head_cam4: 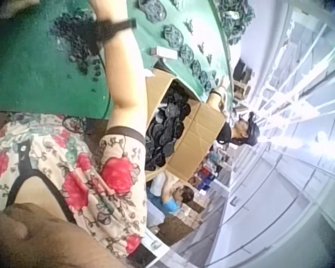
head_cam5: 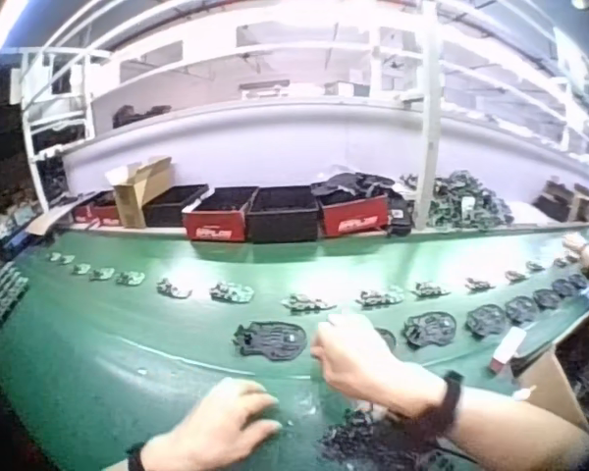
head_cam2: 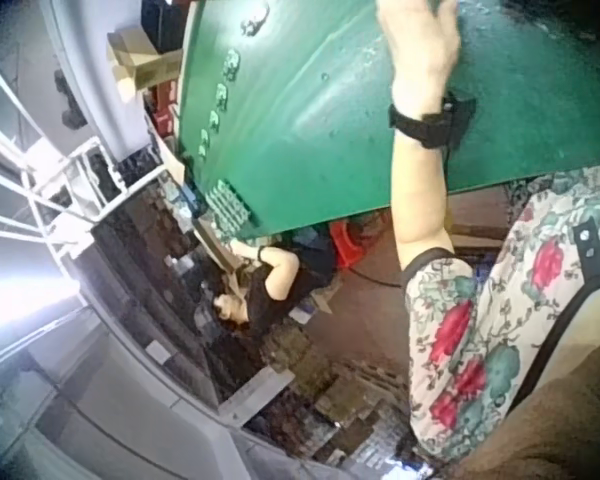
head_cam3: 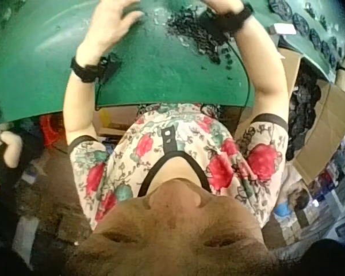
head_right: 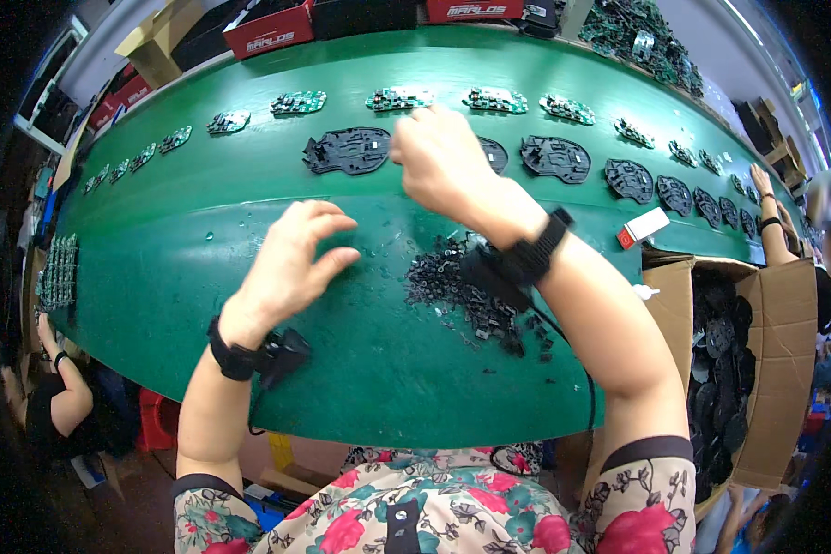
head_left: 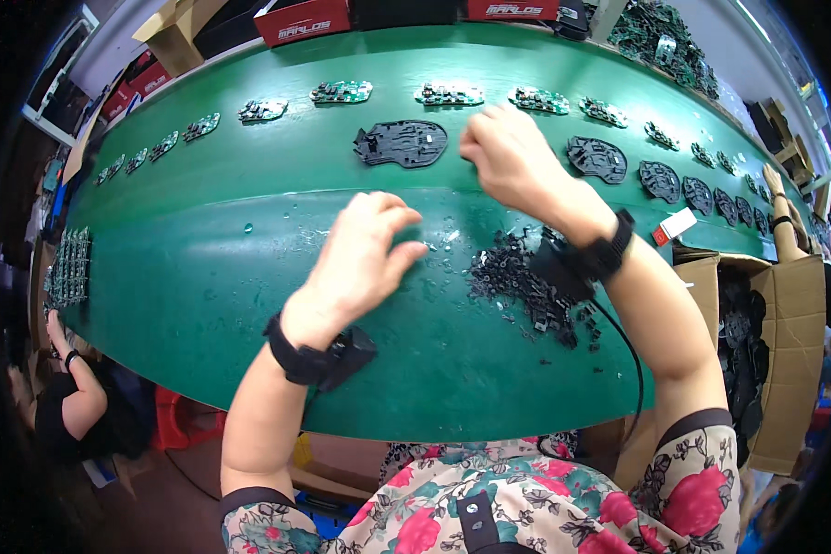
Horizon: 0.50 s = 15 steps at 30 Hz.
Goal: The person assembles electronic components on a green workbench. They pick up black plastic casings and small circuit boards, then insert the boards into the casings. The person also applies a substance from a small bottle to the casings and handles a pile of small black plastic parts.
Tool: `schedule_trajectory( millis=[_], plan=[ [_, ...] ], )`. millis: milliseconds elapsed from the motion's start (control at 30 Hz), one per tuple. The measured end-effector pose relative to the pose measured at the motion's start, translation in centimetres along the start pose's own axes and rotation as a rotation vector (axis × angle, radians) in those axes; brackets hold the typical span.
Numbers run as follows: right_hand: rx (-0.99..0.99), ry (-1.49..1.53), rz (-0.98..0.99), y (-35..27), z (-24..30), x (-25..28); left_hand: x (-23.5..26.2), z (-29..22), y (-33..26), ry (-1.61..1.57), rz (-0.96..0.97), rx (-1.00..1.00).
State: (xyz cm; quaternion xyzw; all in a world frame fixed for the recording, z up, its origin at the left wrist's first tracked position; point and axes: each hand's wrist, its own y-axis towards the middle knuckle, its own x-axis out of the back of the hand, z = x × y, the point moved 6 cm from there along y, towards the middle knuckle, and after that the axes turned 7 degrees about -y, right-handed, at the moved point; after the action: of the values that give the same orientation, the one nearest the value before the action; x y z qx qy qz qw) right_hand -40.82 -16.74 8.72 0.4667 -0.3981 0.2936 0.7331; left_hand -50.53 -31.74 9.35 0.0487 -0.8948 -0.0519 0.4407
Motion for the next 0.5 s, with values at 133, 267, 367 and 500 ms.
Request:
schedule_trajectory(
  millis=[133,267,367,500],
  plan=[
    [0.053,-0.044,0.093,5.5,-0.9,-5.3,-1.6,-1.0,-0.4,-0.069,0.043,0.042],
    [0.016,-0.111,0.253,8.2,-1.7,-8.6,-2.2,-0.2,-1.1,-0.121,0.051,0.116],
    [-0.028,-0.106,0.401,8.3,-2.1,-10.4,-2.5,0.4,-1.3,-0.148,0.059,0.127],
    [-0.067,-0.062,0.377,8.7,-2.0,-9.7,-2.3,0.5,-1.3,-0.151,0.065,0.142]
  ],
)
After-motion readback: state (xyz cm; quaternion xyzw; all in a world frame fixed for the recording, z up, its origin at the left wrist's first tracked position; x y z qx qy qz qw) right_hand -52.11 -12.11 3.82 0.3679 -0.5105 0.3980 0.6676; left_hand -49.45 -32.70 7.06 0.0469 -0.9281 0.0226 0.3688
